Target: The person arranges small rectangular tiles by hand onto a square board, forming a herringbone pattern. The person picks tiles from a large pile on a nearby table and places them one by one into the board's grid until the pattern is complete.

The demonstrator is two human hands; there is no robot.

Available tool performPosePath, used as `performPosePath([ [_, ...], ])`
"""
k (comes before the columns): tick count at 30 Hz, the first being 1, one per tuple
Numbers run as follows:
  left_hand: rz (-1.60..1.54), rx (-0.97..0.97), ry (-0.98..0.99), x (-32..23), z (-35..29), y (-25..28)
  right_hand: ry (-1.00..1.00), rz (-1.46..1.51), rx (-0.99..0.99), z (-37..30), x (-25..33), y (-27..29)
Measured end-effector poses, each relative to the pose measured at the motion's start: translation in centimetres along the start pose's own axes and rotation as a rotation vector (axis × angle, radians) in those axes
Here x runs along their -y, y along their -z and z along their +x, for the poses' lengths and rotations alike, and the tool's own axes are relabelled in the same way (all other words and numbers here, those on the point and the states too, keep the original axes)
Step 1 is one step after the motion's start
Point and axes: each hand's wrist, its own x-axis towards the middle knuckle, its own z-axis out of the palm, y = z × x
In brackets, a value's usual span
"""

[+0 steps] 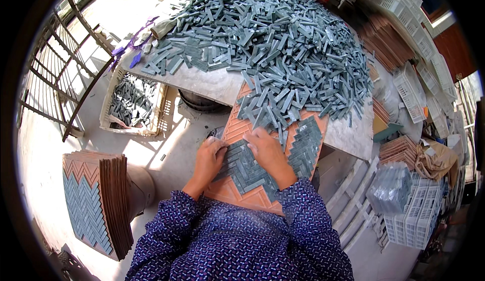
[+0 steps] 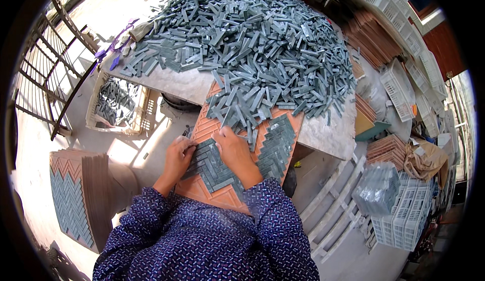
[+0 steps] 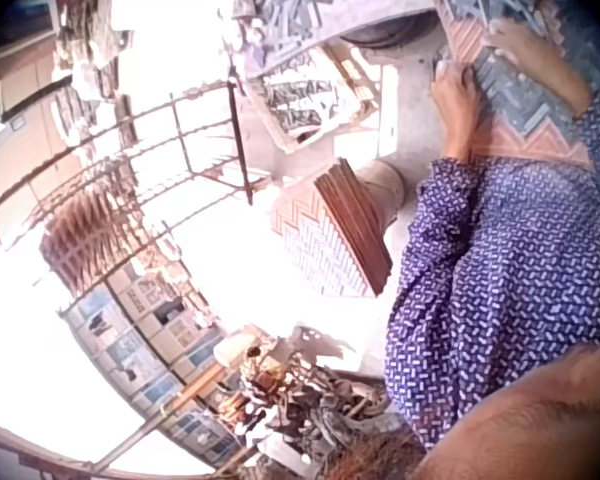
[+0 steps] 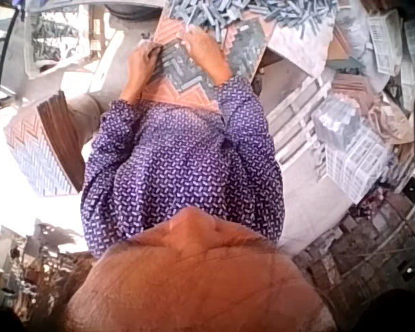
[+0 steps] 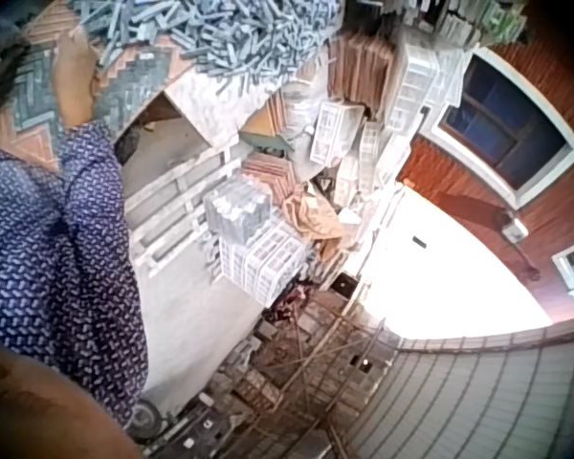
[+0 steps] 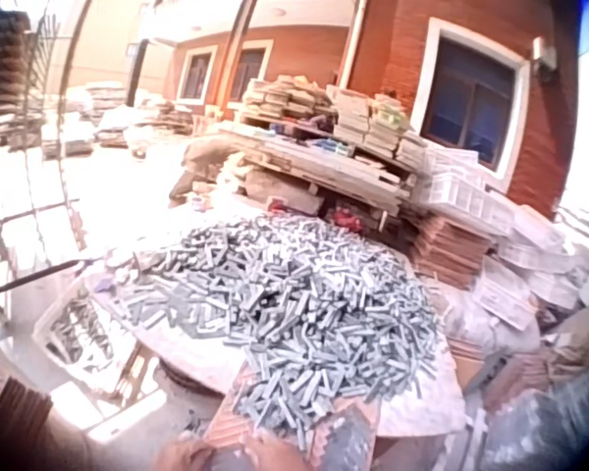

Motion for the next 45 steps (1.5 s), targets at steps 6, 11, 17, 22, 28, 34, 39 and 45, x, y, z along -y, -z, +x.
performPosePath([
  [6, 0.141, -0.051, -0.176, -0.9, 0.4, -0.3, 0.1, 0.041, -0.245, -1.1, 0.3, 2.3],
  [11, 0.202, 0.039, -0.231, -3.0, 1.9, -2.0, 0.003, -0.131, -0.151, -2.7, -1.9, 3.3],
  [17, 0.155, 0.166, -0.216, -2.3, 3.3, -2.6, 0.015, -0.277, -0.263, -1.4, -3.0, 2.6],
  [22, 0.131, 0.177, -0.181, -2.7, 3.2, -2.3, -0.19, -0.037, -0.42, -0.5, -4.2, 2.2],
  [28, 0.216, 0.157, -0.166, -3.6, 3.1, -2.8, -0.375, 0.702, -0.246, -1.7, -7.2, 2.7],
  [34, 0.3, 0.052, -0.202, -5.8, 2.7, -4.1, -0.567, 1.002, -0.303, -1.7, -6.1, 3.8],
  [39, 0.228, 0.172, -0.206, -5.0, 3.0, -5.3, -0.523, 0.517, -0.491, -2.3, -7.1, 4.2],
  [45, 0.149, 0.27, -0.231, -3.3, 2.4, -2.8, -0.249, -0.244, -0.517, -3.2, -6.0, 5.1],
])
